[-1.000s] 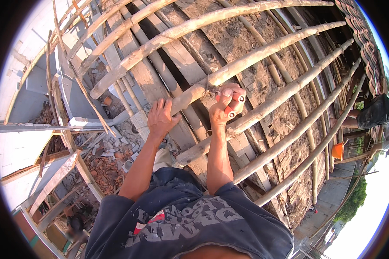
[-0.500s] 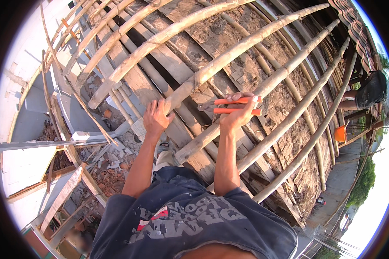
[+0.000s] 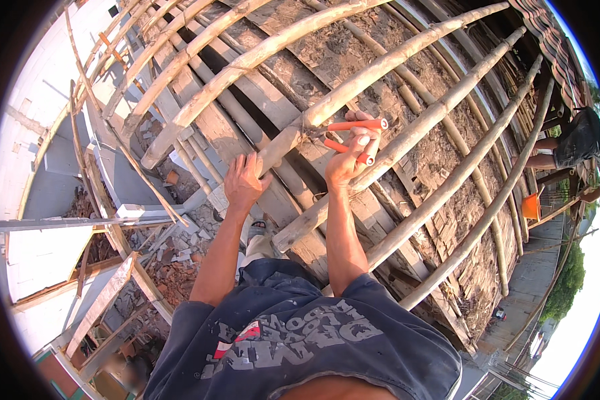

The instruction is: The person uses pliers to twist and secure wires on a roof framework while positioning bamboo beams among the wooden structural supports.

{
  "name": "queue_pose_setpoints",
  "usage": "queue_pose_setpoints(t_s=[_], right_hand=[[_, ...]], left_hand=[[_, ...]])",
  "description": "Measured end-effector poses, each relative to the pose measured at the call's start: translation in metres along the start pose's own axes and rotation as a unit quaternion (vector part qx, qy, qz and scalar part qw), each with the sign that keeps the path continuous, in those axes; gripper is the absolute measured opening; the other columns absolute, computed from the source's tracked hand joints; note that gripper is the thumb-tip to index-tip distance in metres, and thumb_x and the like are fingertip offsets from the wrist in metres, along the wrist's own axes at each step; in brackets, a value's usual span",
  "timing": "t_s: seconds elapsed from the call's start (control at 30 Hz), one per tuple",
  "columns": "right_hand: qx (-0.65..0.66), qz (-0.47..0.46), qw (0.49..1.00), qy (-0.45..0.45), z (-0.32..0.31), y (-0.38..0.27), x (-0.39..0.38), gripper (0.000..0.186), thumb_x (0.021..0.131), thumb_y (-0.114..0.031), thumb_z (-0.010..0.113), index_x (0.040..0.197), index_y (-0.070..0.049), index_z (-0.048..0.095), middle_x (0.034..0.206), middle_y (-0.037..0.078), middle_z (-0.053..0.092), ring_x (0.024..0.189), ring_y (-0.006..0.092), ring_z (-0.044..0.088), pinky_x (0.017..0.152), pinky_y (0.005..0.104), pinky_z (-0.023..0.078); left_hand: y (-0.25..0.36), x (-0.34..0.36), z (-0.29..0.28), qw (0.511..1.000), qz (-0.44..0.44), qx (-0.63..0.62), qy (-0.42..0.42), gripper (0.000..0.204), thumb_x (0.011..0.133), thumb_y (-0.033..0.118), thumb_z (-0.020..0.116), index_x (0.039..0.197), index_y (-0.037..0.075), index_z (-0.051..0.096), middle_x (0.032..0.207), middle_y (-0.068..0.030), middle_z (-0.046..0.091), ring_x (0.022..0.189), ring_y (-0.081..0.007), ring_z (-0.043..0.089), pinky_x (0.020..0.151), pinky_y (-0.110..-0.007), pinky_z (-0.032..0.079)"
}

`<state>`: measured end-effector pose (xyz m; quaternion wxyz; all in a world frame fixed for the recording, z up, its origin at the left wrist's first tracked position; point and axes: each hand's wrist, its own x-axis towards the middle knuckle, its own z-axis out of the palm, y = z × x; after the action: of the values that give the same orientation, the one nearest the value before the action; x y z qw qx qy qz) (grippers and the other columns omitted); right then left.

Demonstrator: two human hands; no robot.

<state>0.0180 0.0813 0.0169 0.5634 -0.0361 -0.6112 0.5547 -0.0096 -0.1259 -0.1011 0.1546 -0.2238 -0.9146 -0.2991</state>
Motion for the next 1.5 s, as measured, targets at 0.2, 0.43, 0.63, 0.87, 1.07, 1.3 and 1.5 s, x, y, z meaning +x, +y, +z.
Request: queue_pose_setpoints(t_s=[0.2,0.43,0.63,0.87,1.07,1.3,1.5], right_hand=[[0.003,-0.059,0.998,-0.039,0.015,0.006,-0.012,0.043,0.105,-0.048,0.055,0.107,-0.005,0.052,0.129,0.021,0.054,0.116,0.0331,0.06,0.105,0.0506,0.047],[0.008,-0.052,0.997,-0.064,0.002,0.014,-0.032,0.045,0.101,-0.048,0.061,0.11,-0.005,0.052,0.128,0.019,0.052,0.125,0.0354,0.053,0.11,0.0582,0.041],[0.102,0.0,0.994,0.029,0.021,0.01,-0.023,0.06,0.101,-0.061,0.057,0.097,-0.001,0.057,0.109,0.012,0.059,0.097,0.0274,0.064,0.089,0.0513,0.057],[0.067,0.01,0.993,0.093,0.04,0.005,0.005,0.043,0.104,-0.042,0.063,0.1,-0.005,0.043,0.08,0.012,0.058,0.068,0.0203,0.061,0.057,0.0382,0.062],[0.114,0.15,0.977,0.098,0.021,0.004,0.018,0.029,0.108,-0.031,0.06,0.099,-0.01,0.042,0.072,0.004,0.055,0.063,0.0145,0.057,0.055,0.0344,0.058],[0.059,0.231,0.961,0.139,-0.013,-0.029,0.008,0.036,0.105,-0.037,0.065,0.108,-0.008,0.043,0.075,0.009,0.061,0.061,0.0206,0.063,0.057,0.0354,0.057],[0.081,0.25,0.949,0.174,-0.028,-0.035,0.018,0.042,0.108,-0.041,0.058,0.092,-0.002,0.054,0.082,0.016,0.066,0.068,0.0249,0.066,0.06,0.0394,0.058]], left_hand=[[0.001,0.002,-0.004,0.998,-0.033,0.016,-0.041,0.068,0.065,0.029,0.089,0.124,0.006,0.067,0.11,-0.012,0.062,0.104,-0.0345,0.062,0.084,-0.047,0.054],[0.001,0.004,-0.004,0.997,-0.048,0.018,-0.061,0.068,0.065,0.029,0.09,0.124,0.007,0.066,0.11,-0.0111,0.061,0.105,-0.0333,0.062,0.086,-0.046,0.054],[0.001,0.007,-0.003,0.997,-0.045,0.019,-0.056,0.067,0.064,0.03,0.089,0.122,0.007,0.066,0.108,-0.0111,0.059,0.103,-0.0327,0.062,0.085,-0.045,0.054],[0.001,0.007,0.0,0.998,-0.047,0.025,-0.03,0.06,0.062,0.03,0.088,0.115,0.008,0.068,0.103,-0.0094,0.06,0.101,-0.0301,0.061,0.086,-0.043,0.054],[0.0,0.003,0.001,0.998,-0.04,0.039,-0.036,0.065,0.064,0.029,0.087,0.122,0.007,0.068,0.106,-0.0102,0.06,0.1,-0.0308,0.063,0.081,-0.044,0.055],[0.006,0.006,-0.003,0.998,-0.036,0.023,-0.051,0.069,0.065,0.028,0.089,0.127,0.007,0.065,0.109,-0.0101,0.06,0.103,-0.0317,0.062,0.085,-0.044,0.054],[0.011,0.009,-0.015,0.999,0.008,-0.002,-0.037,0.067,0.07,0.026,0.088,0.128,0.005,0.063,0.11,-0.0134,0.06,0.106,-0.0345,0.059,0.091,-0.047,0.05]])
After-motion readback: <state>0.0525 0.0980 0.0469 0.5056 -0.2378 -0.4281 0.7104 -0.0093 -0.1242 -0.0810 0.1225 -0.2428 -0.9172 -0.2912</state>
